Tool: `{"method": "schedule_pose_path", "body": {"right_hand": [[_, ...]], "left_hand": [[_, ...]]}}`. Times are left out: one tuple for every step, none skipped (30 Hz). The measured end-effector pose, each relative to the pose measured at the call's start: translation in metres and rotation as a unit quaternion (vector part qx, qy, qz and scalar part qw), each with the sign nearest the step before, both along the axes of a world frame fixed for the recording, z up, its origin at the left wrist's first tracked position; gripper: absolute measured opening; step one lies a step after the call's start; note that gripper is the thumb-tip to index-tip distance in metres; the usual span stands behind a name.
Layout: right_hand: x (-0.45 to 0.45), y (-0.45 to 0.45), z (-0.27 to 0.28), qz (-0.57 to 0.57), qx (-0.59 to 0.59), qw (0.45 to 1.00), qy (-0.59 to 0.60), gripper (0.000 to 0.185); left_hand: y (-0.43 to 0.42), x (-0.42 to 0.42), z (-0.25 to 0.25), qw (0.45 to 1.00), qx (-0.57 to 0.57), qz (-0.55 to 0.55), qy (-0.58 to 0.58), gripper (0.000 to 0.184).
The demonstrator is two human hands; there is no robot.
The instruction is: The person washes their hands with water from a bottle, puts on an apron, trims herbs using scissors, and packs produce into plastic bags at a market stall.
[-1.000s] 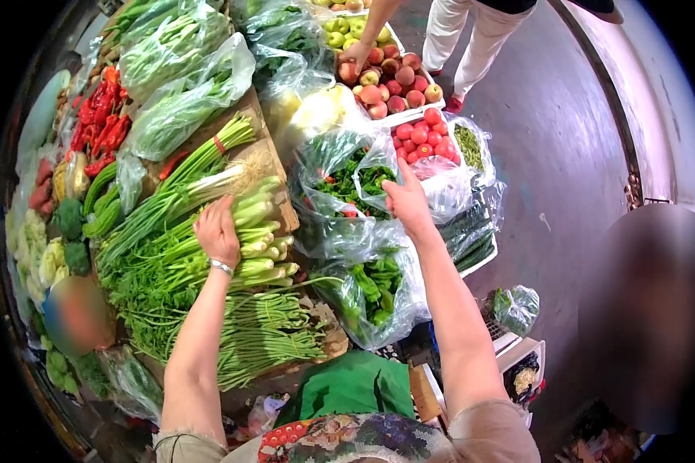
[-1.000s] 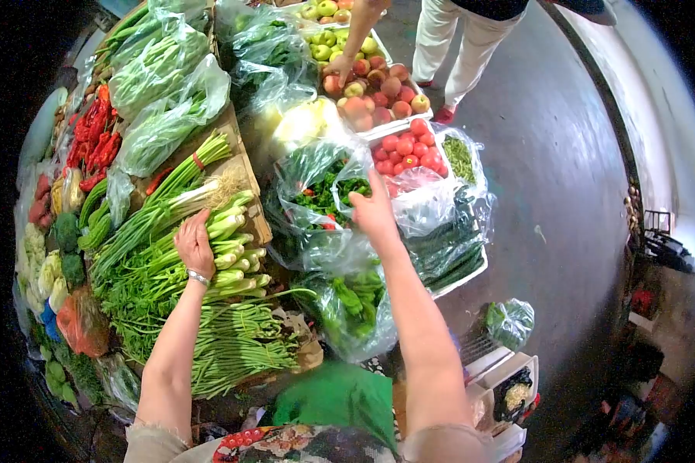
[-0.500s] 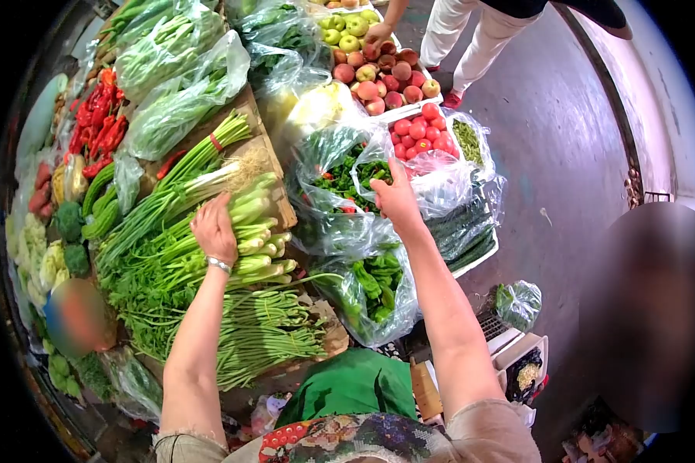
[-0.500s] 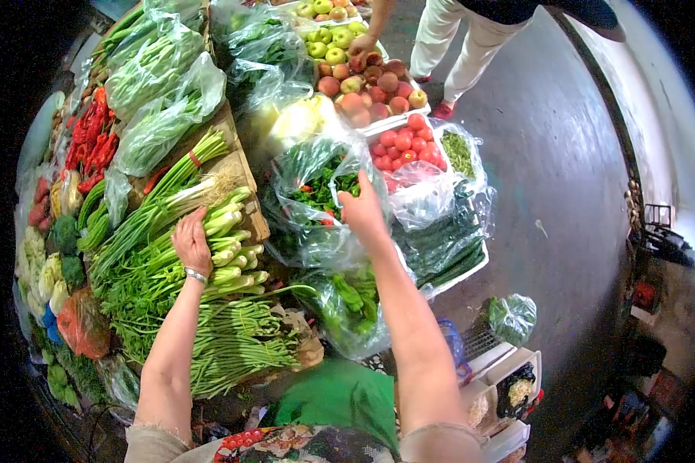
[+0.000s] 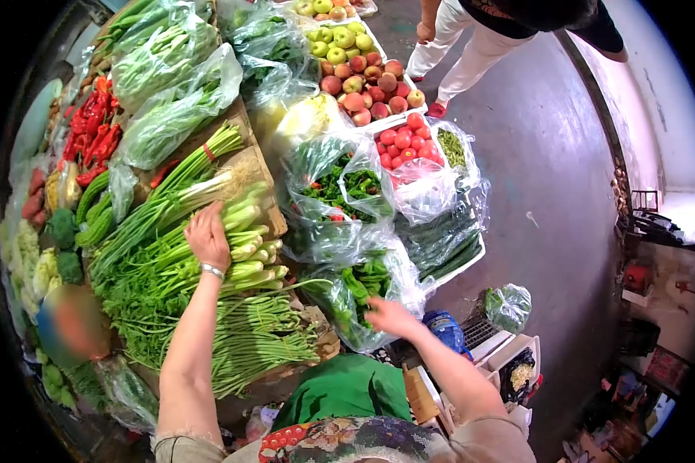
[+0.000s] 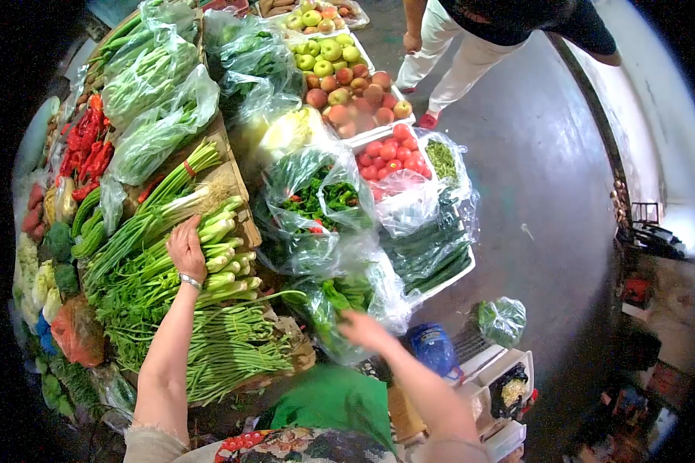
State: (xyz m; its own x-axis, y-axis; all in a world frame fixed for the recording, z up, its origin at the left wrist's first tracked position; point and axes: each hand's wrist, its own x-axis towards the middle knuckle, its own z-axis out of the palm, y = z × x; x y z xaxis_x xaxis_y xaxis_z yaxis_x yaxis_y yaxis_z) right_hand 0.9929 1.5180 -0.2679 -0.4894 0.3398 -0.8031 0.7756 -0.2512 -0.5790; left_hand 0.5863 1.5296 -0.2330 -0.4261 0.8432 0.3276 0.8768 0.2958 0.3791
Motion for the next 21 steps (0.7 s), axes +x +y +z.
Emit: {"method": "schedule_pose_path", "body": {"right_hand": [[0.017,-0.028,-0.010,0.069,0.028,0.997,-0.016,0.059],[0.034,-0.056,-0.022,0.139,0.055,0.988,-0.032,0.062],[0.045,-0.077,-0.024,0.169,0.009,0.985,-0.019,0.067],[0.054,-0.093,-0.023,0.198,-0.037,0.980,-0.007,0.073],[0.058,-0.104,-0.012,0.203,-0.068,0.977,-0.004,0.080],[0.061,-0.119,-0.007,0.202,-0.101,0.974,-0.021,0.086],[0.063,-0.134,-0.002,0.202,-0.133,0.970,-0.039,0.093],[0.060,-0.147,-0.005,0.196,-0.166,0.963,-0.077,0.099],[0.047,-0.130,0.025,0.184,-0.205,0.960,-0.040,0.102],[0.046,-0.145,0.017,0.184,-0.206,0.960,-0.040,0.102],[0.049,-0.172,0.001,0.184,-0.226,0.952,-0.092,0.103],[0.055,-0.196,-0.015,0.183,-0.246,0.941,-0.144,0.105],[0.062,-0.212,-0.034,0.182,-0.248,0.941,-0.144,0.105],[0.069,-0.227,-0.056,0.163,-0.265,0.941,-0.137,0.106],[0.075,-0.237,-0.074,0.143,-0.281,0.940,-0.129,0.107],[0.078,-0.241,-0.082,0.123,-0.297,0.939,-0.121,0.108],[0.079,-0.241,-0.077,0.117,-0.281,0.941,-0.146,0.109],[0.082,-0.250,-0.086,0.116,-0.283,0.941,-0.146,0.109],[0.083,-0.260,-0.098,0.134,-0.259,0.946,-0.145,0.111],[0.088,-0.275,-0.117,0.153,-0.234,0.949,-0.144,0.113],[0.087,-0.278,-0.118,0.172,-0.209,0.952,-0.143,0.115]], "left_hand": [[0.000,-0.001,0.000,1.000,0.003,-0.001,0.002,0.031],[-0.001,-0.001,-0.001,1.000,0.004,-0.001,0.001,0.031],[-0.001,-0.002,-0.002,1.000,0.004,-0.003,0.011,0.031],[-0.001,-0.003,-0.003,1.000,0.004,-0.005,0.020,0.031],[-0.001,-0.002,-0.003,1.000,0.004,-0.006,0.019,0.031],[0.000,-0.002,-0.002,1.000,0.003,-0.007,0.022,0.031],[-0.001,-0.002,-0.001,1.000,0.001,-0.008,0.027,0.030],[-0.001,-0.002,-0.001,1.000,0.001,-0.008,0.027,0.030],[-0.001,-0.002,-0.001,1.000,0.002,-0.006,0.026,0.030],[-0.001,-0.002,-0.002,1.000,0.002,-0.005,0.025,0.030],[-0.001,-0.002,-0.001,1.000,-0.002,-0.001,0.031,0.030],[-0.001,-0.002,-0.003,1.000,-0.004,-0.003,0.030,0.030],[-0.002,-0.003,-0.004,0.999,-0.003,-0.003,0.035,0.030],[-0.002,-0.004,-0.005,0.999,0.000,-0.003,0.041,0.030],[-0.002,-0.003,-0.004,0.999,0.002,-0.004,0.032,0.030],[-0.001,-0.004,-0.005,0.999,0.002,-0.005,0.032,0.030],[-0.001,-0.004,-0.005,1.000,0.005,-0.006,0.030,0.030],[-0.002,-0.004,-0.005,1.000,0.007,-0.008,0.028,0.030],[-0.003,-0.004,-0.006,1.000,0.005,-0.010,0.027,0.030],[-0.003,-0.005,-0.006,1.000,0.004,-0.005,0.030,0.030],[-0.003,-0.005,-0.007,0.999,0.002,-0.001,0.033,0.031]]}}
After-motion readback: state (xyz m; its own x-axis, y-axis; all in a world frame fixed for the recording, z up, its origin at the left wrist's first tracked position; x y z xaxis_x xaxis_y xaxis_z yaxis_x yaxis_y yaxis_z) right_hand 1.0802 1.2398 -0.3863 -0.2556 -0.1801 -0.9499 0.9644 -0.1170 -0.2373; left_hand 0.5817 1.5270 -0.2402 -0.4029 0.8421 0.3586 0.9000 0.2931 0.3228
